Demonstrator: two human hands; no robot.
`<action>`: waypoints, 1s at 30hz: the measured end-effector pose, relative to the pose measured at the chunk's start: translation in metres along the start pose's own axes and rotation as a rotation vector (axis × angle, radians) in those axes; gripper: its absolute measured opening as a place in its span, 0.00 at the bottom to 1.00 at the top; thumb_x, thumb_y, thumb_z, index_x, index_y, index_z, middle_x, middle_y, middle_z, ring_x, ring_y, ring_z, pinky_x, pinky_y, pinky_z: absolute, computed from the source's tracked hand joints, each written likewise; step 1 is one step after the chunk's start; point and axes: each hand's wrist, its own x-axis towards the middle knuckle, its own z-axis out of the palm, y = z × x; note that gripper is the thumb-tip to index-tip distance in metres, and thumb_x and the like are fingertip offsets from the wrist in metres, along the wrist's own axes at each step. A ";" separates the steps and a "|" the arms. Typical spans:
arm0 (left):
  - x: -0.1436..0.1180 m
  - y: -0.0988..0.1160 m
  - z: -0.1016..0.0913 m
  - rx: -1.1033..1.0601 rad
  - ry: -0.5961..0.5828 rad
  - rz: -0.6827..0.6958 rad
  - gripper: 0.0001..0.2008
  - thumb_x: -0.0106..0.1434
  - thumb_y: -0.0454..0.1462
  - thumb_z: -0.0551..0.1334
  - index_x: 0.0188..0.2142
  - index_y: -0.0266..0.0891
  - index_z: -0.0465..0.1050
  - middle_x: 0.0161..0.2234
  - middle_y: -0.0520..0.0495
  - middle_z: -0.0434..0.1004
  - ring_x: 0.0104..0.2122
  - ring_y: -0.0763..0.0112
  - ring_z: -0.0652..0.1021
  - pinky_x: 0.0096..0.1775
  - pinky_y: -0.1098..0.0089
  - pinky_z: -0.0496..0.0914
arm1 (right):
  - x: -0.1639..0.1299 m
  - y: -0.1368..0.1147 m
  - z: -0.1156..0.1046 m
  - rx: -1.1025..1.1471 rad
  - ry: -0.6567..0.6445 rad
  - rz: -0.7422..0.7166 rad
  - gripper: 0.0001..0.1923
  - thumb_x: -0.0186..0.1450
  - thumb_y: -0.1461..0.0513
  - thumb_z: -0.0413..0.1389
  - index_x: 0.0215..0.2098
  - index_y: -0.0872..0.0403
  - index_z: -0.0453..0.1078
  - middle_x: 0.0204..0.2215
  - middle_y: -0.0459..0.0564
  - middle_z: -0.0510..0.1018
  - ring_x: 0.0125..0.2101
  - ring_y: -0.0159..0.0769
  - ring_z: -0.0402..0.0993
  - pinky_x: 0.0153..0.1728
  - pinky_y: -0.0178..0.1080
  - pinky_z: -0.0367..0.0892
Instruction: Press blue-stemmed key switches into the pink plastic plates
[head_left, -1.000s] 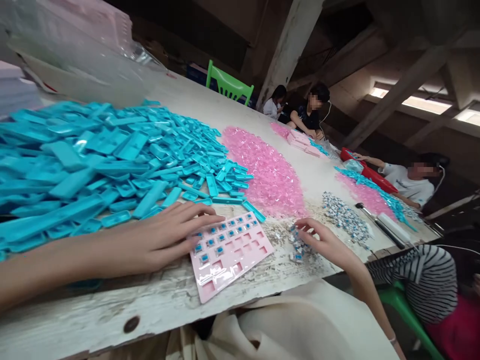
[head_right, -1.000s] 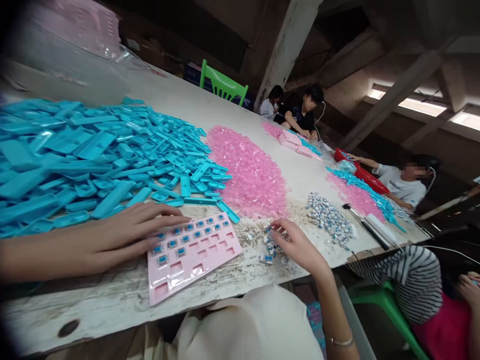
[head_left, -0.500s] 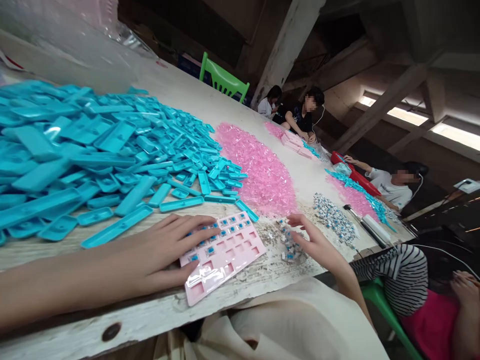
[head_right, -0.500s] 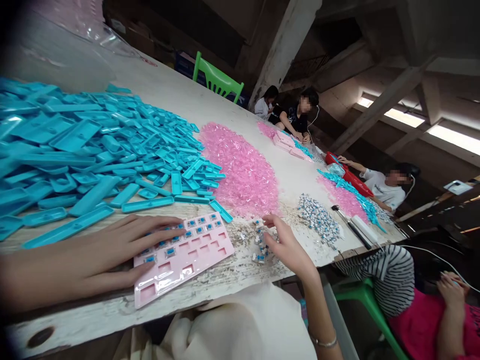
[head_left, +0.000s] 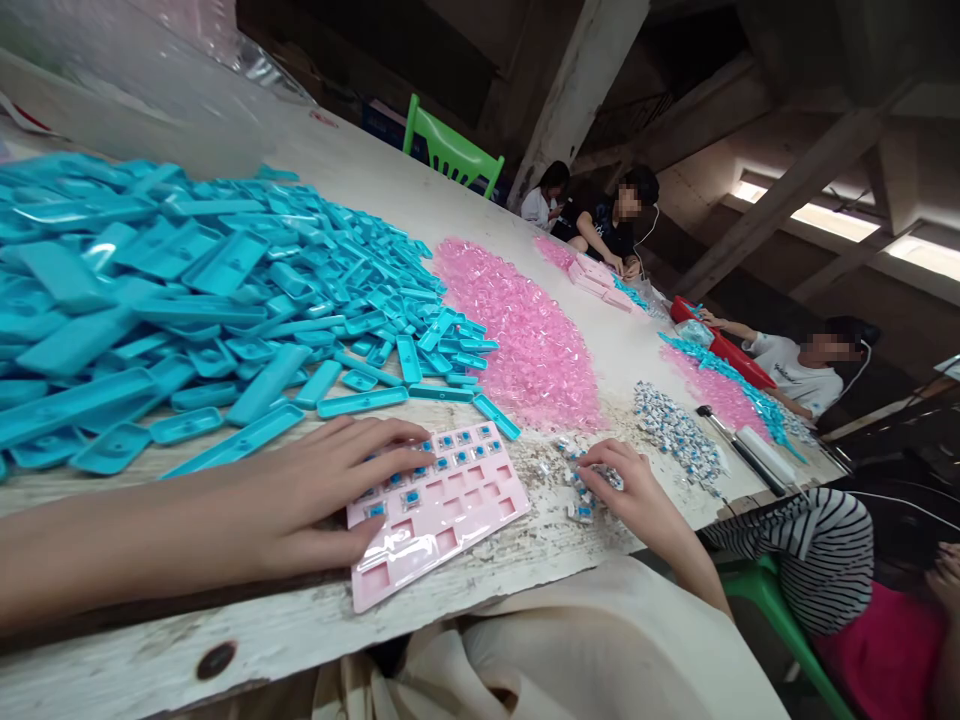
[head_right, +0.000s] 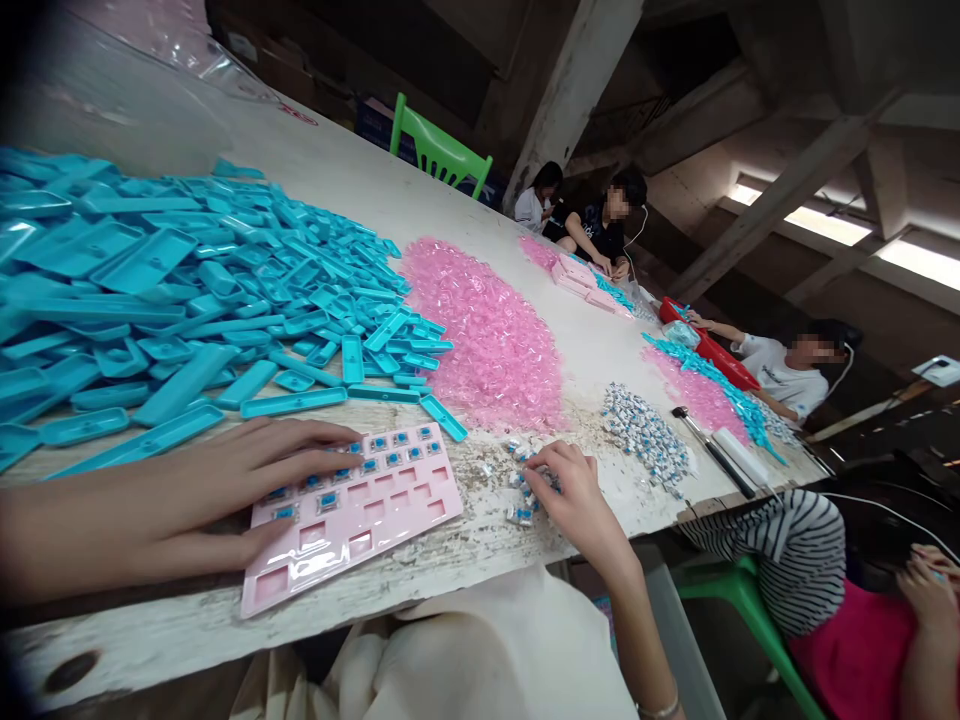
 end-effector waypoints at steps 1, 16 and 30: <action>0.000 0.000 0.000 -0.003 -0.002 -0.005 0.20 0.71 0.43 0.50 0.60 0.52 0.63 0.60 0.54 0.67 0.56 0.65 0.70 0.56 0.68 0.58 | -0.001 0.000 -0.002 0.028 0.006 -0.003 0.10 0.64 0.54 0.55 0.32 0.50 0.73 0.36 0.51 0.76 0.43 0.46 0.70 0.50 0.47 0.57; 0.004 -0.013 -0.014 -0.102 -0.281 -0.095 0.24 0.68 0.46 0.53 0.63 0.54 0.62 0.64 0.50 0.63 0.61 0.53 0.66 0.59 0.58 0.63 | -0.015 -0.049 -0.007 1.034 0.081 0.135 0.13 0.56 0.50 0.68 0.33 0.48 0.80 0.32 0.46 0.76 0.34 0.30 0.70 0.37 0.31 0.69; -0.011 -0.010 0.008 -0.087 -0.044 -0.169 0.20 0.69 0.52 0.50 0.57 0.61 0.68 0.62 0.60 0.65 0.60 0.64 0.67 0.60 0.70 0.56 | -0.038 0.020 0.008 0.877 0.634 0.294 0.24 0.47 0.45 0.70 0.31 0.54 0.76 0.29 0.50 0.79 0.33 0.39 0.75 0.43 0.43 0.71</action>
